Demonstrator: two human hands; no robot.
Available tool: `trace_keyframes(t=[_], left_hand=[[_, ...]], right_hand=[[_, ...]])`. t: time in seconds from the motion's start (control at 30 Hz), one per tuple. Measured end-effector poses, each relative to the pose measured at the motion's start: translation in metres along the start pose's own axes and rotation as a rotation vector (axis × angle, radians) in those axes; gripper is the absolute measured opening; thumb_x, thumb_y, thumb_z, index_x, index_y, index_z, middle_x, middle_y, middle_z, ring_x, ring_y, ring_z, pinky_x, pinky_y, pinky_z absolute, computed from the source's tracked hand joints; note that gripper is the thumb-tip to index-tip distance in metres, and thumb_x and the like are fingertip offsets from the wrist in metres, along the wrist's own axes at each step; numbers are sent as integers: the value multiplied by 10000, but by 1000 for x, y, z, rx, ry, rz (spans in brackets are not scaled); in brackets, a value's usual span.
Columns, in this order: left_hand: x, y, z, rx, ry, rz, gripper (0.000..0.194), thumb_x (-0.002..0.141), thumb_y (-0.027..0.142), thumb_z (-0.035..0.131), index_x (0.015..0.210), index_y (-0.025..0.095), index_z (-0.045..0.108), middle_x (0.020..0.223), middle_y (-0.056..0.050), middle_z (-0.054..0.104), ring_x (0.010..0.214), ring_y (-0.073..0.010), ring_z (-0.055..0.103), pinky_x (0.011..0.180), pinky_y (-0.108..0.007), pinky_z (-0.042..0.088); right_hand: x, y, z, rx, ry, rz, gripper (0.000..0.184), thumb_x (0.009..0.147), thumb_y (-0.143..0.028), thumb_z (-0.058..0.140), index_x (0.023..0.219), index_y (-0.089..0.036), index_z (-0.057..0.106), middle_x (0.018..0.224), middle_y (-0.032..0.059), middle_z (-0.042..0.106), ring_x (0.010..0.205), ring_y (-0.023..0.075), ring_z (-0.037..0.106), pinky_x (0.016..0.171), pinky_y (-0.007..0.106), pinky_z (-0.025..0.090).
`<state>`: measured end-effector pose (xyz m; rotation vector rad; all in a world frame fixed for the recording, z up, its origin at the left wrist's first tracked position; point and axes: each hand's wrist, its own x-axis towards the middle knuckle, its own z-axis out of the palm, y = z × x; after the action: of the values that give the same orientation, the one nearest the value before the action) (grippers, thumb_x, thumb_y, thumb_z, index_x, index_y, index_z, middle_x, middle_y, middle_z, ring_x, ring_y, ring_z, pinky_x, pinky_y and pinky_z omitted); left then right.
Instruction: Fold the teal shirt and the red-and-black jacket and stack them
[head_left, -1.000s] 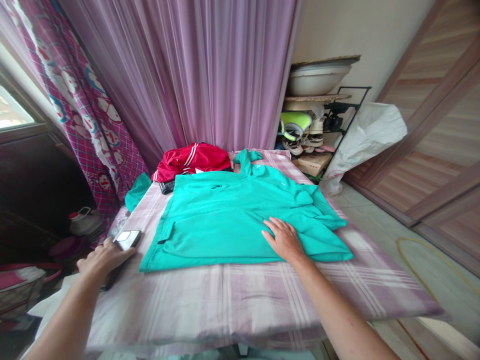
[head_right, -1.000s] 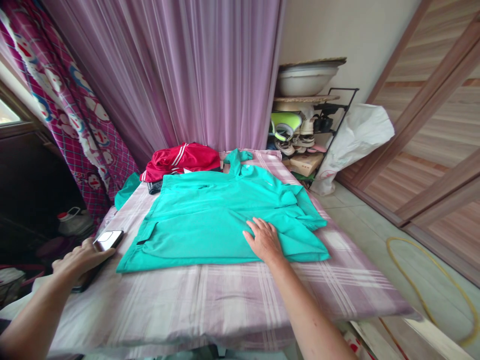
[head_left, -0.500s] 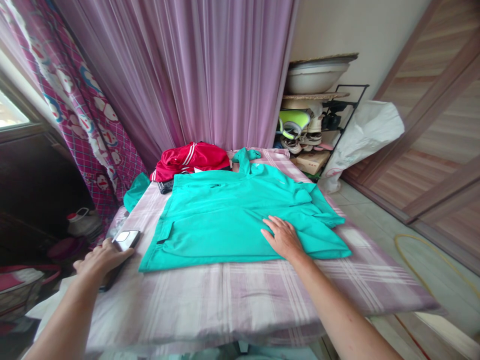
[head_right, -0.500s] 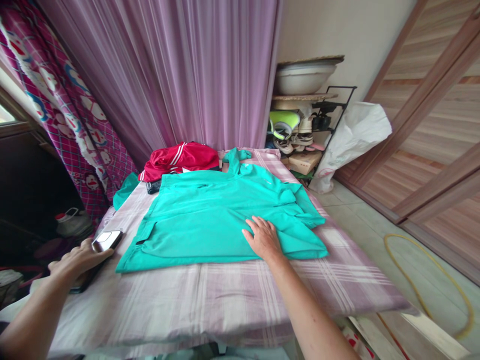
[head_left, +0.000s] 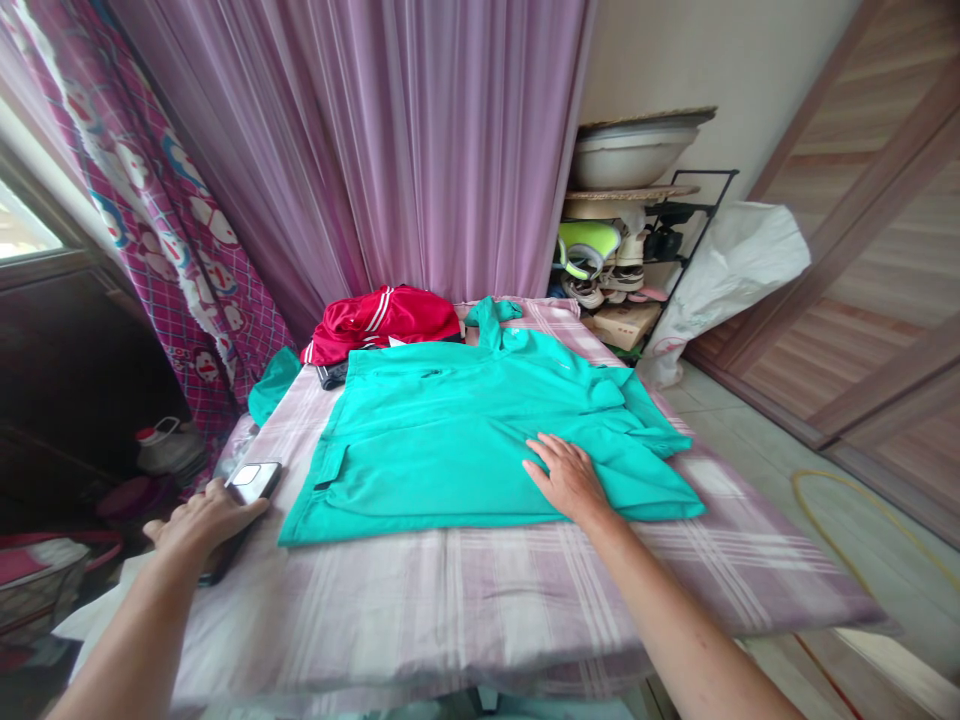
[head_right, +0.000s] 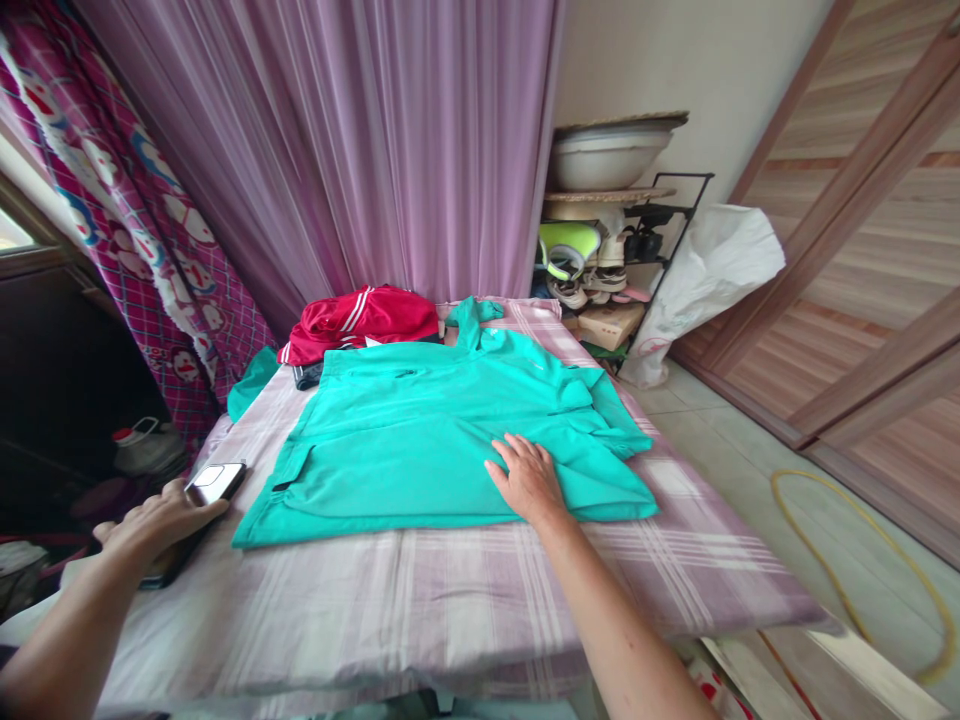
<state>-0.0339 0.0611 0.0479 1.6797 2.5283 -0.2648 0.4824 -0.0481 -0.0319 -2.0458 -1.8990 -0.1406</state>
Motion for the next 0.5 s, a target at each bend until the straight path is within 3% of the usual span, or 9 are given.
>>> trace_keyframes(t=[0.13, 0.5], left_hand=[[-8, 6, -6, 19, -24, -31, 914, 713, 710, 429, 1375, 81, 464, 1419, -280, 519, 1304, -435, 479, 975, -552, 355], [-12, 7, -11, 74, -59, -20, 869, 759, 717, 405, 1355, 87, 465, 1405, -260, 536, 1306, -415, 483, 1008, -552, 344]], right_hand=[[0, 0, 2, -3, 16, -10, 404, 969, -417, 462, 1289, -250, 644, 1397, 97, 601, 1301, 253, 517, 1075, 452, 372], [0, -1, -3, 5, -9, -2, 408, 970, -419, 470, 1295, -243, 642, 1403, 100, 595, 1305, 263, 516, 1077, 461, 378]])
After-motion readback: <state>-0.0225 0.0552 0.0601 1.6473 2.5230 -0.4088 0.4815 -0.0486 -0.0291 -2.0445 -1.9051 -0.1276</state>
